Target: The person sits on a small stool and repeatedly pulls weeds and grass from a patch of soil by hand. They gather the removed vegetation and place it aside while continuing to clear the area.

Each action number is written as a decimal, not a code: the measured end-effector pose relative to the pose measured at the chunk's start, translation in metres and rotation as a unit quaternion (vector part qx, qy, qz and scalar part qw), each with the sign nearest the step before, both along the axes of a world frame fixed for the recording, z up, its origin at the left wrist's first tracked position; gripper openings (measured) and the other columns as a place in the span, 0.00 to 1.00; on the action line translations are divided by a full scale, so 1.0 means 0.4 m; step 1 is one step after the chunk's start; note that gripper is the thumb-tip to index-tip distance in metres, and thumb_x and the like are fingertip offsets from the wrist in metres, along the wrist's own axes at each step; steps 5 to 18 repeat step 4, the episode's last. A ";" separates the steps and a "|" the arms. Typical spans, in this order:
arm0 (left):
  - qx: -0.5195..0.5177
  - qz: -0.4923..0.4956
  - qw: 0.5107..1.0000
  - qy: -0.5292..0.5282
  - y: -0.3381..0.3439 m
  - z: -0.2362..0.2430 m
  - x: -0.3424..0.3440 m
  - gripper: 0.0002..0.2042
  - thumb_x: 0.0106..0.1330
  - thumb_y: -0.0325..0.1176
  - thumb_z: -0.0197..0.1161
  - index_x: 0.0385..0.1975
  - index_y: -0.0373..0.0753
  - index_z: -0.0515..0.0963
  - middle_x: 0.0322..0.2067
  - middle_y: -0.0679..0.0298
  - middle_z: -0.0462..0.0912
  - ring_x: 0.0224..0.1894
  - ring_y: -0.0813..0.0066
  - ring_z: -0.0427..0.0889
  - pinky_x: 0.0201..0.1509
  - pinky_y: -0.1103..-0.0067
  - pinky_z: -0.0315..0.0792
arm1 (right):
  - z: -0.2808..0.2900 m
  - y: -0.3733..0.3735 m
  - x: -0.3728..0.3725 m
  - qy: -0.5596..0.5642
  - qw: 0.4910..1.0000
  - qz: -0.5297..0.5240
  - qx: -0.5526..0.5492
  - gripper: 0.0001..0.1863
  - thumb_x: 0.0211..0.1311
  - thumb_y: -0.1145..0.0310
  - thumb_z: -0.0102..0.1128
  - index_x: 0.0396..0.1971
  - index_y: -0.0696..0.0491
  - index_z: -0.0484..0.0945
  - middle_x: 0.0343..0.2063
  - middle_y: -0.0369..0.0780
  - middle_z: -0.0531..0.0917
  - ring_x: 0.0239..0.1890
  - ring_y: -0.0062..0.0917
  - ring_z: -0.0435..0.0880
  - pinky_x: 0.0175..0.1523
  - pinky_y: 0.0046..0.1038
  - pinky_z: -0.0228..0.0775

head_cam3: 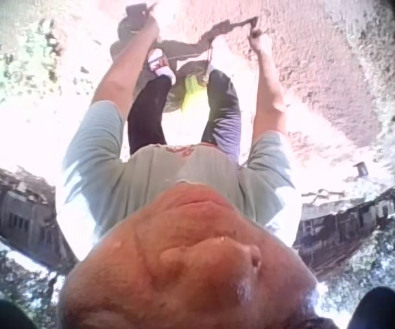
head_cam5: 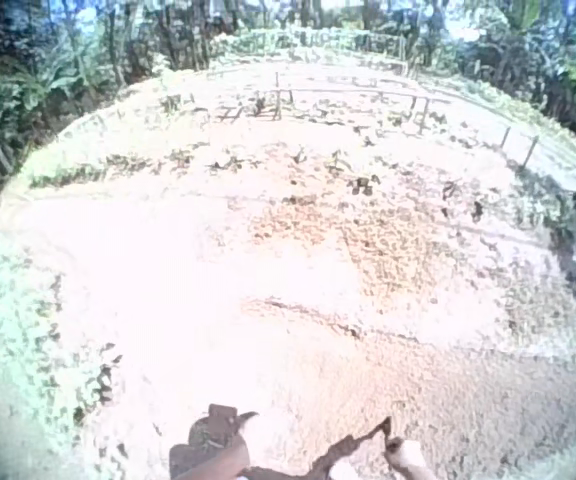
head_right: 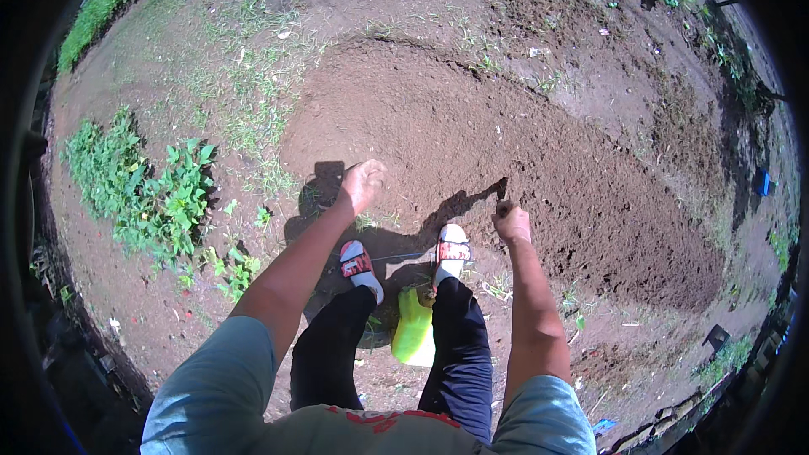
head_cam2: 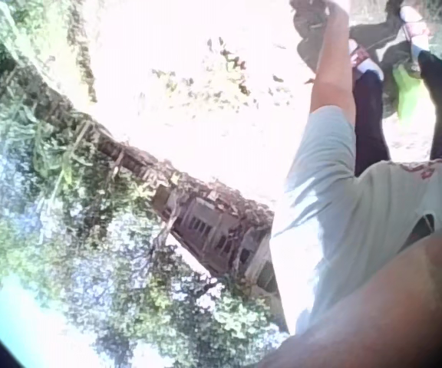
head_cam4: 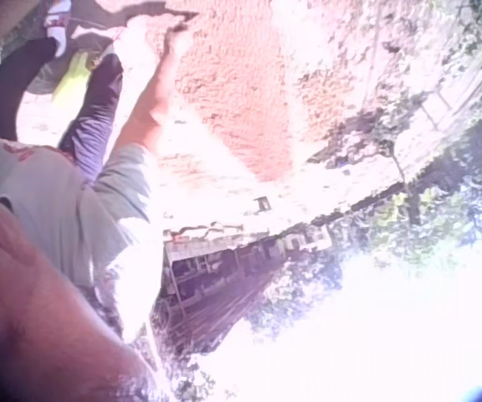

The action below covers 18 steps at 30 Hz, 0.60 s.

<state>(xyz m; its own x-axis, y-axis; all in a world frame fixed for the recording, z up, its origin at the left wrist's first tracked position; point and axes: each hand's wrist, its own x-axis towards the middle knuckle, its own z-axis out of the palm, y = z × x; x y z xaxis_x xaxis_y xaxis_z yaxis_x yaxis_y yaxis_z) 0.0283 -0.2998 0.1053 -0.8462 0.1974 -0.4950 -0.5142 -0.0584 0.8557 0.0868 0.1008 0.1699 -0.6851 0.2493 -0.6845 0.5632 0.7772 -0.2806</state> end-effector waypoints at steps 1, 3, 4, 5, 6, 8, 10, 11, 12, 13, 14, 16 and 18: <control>0.145 0.126 0.975 -0.115 -0.008 0.035 -0.010 0.13 0.73 0.22 0.56 0.54 0.37 0.77 0.44 0.61 0.86 0.48 0.71 0.84 0.55 0.75 0.75 | 0.078 -0.033 -0.014 0.022 0.997 -0.072 -0.036 0.17 0.58 0.63 0.74 0.45 0.54 0.86 0.39 0.49 0.91 0.45 0.37 0.92 0.55 0.35 0.82; -0.005 0.077 0.991 -0.112 0.001 0.160 0.012 0.15 0.78 0.33 0.55 0.61 0.39 0.74 0.49 0.61 0.85 0.50 0.70 0.81 0.58 0.71 0.74 | 0.275 -0.117 -0.019 0.094 0.990 -0.090 -0.050 0.19 0.62 0.62 0.72 0.49 0.56 0.84 0.38 0.48 0.91 0.42 0.35 0.92 0.53 0.32 0.82; -0.089 0.056 0.986 -0.129 0.004 0.247 0.027 0.18 0.81 0.39 0.55 0.65 0.40 0.72 0.52 0.60 0.85 0.52 0.70 0.80 0.60 0.70 0.74 | 0.381 -0.158 -0.027 0.081 0.989 -0.109 -0.060 0.20 0.64 0.62 0.70 0.52 0.54 0.83 0.36 0.48 0.91 0.39 0.31 0.91 0.50 0.32 0.81; -0.089 0.056 0.986 -0.129 0.004 0.247 0.027 0.18 0.81 0.39 0.55 0.65 0.40 0.72 0.52 0.60 0.85 0.52 0.70 0.80 0.60 0.70 0.74 | 0.381 -0.158 -0.027 0.081 0.989 -0.109 -0.060 0.20 0.64 0.62 0.70 0.52 0.54 0.83 0.36 0.48 0.91 0.39 0.31 0.91 0.50 0.32 0.81; -0.089 0.056 0.986 -0.129 0.004 0.247 0.027 0.18 0.81 0.39 0.55 0.65 0.40 0.72 0.52 0.60 0.85 0.52 0.70 0.80 0.60 0.70 0.74 | 0.381 -0.158 -0.027 0.081 0.989 -0.109 -0.060 0.20 0.64 0.62 0.70 0.52 0.54 0.83 0.36 0.48 0.91 0.39 0.31 0.91 0.50 0.32 0.81; -0.089 0.056 0.986 -0.129 0.004 0.247 0.027 0.18 0.81 0.39 0.55 0.65 0.40 0.72 0.52 0.60 0.85 0.52 0.70 0.80 0.60 0.70 0.74 | 0.381 -0.158 -0.027 0.081 0.989 -0.109 -0.060 0.20 0.64 0.62 0.70 0.52 0.54 0.83 0.36 0.48 0.91 0.39 0.31 0.91 0.50 0.32 0.81; -0.089 0.056 0.986 -0.129 0.004 0.247 0.027 0.18 0.81 0.39 0.55 0.65 0.40 0.72 0.52 0.60 0.85 0.52 0.70 0.80 0.60 0.70 0.74 | 0.381 -0.158 -0.027 0.081 0.989 -0.109 -0.060 0.20 0.64 0.62 0.70 0.52 0.54 0.83 0.36 0.48 0.91 0.39 0.31 0.91 0.50 0.32 0.81; -0.089 0.056 0.986 -0.129 0.004 0.247 0.027 0.18 0.81 0.39 0.55 0.65 0.40 0.72 0.52 0.60 0.85 0.52 0.70 0.80 0.60 0.70 0.74 | 0.381 -0.158 -0.027 0.081 0.989 -0.109 -0.060 0.20 0.64 0.62 0.70 0.52 0.54 0.83 0.36 0.48 0.91 0.39 0.31 0.91 0.50 0.32 0.81; -0.089 0.056 0.986 -0.129 0.004 0.247 0.027 0.18 0.81 0.39 0.55 0.65 0.40 0.72 0.52 0.60 0.85 0.52 0.70 0.80 0.60 0.70 0.74 | 0.381 -0.158 -0.027 0.081 0.989 -0.109 -0.060 0.20 0.64 0.62 0.70 0.52 0.54 0.83 0.36 0.48 0.91 0.39 0.31 0.91 0.50 0.32 0.81; -0.089 0.056 0.986 -0.129 0.004 0.247 0.027 0.18 0.81 0.39 0.55 0.65 0.40 0.72 0.52 0.60 0.85 0.52 0.70 0.80 0.60 0.70 0.74 | 0.381 -0.158 -0.027 0.081 0.989 -0.109 -0.060 0.20 0.64 0.62 0.70 0.52 0.54 0.83 0.36 0.48 0.91 0.39 0.31 0.91 0.50 0.32 0.81; -0.089 0.056 0.986 -0.129 0.004 0.247 0.027 0.18 0.81 0.39 0.55 0.65 0.40 0.72 0.52 0.60 0.85 0.52 0.70 0.80 0.60 0.70 0.74 | 0.381 -0.158 -0.027 0.081 0.989 -0.109 -0.060 0.20 0.64 0.62 0.70 0.52 0.54 0.83 0.36 0.48 0.91 0.39 0.31 0.91 0.50 0.32 0.81; -0.089 0.056 0.986 -0.129 0.004 0.247 0.027 0.18 0.81 0.39 0.55 0.65 0.40 0.72 0.52 0.60 0.85 0.52 0.70 0.80 0.60 0.70 0.74 | 0.381 -0.158 -0.027 0.081 0.989 -0.109 -0.060 0.20 0.64 0.62 0.70 0.52 0.54 0.83 0.36 0.48 0.91 0.39 0.31 0.91 0.50 0.32 0.81; -0.089 0.056 0.986 -0.129 0.004 0.247 0.027 0.18 0.81 0.39 0.55 0.65 0.40 0.72 0.52 0.60 0.85 0.52 0.70 0.80 0.60 0.70 0.74 | 0.381 -0.158 -0.027 0.081 0.989 -0.109 -0.060 0.20 0.64 0.62 0.70 0.52 0.54 0.83 0.36 0.48 0.91 0.39 0.31 0.91 0.50 0.32 0.81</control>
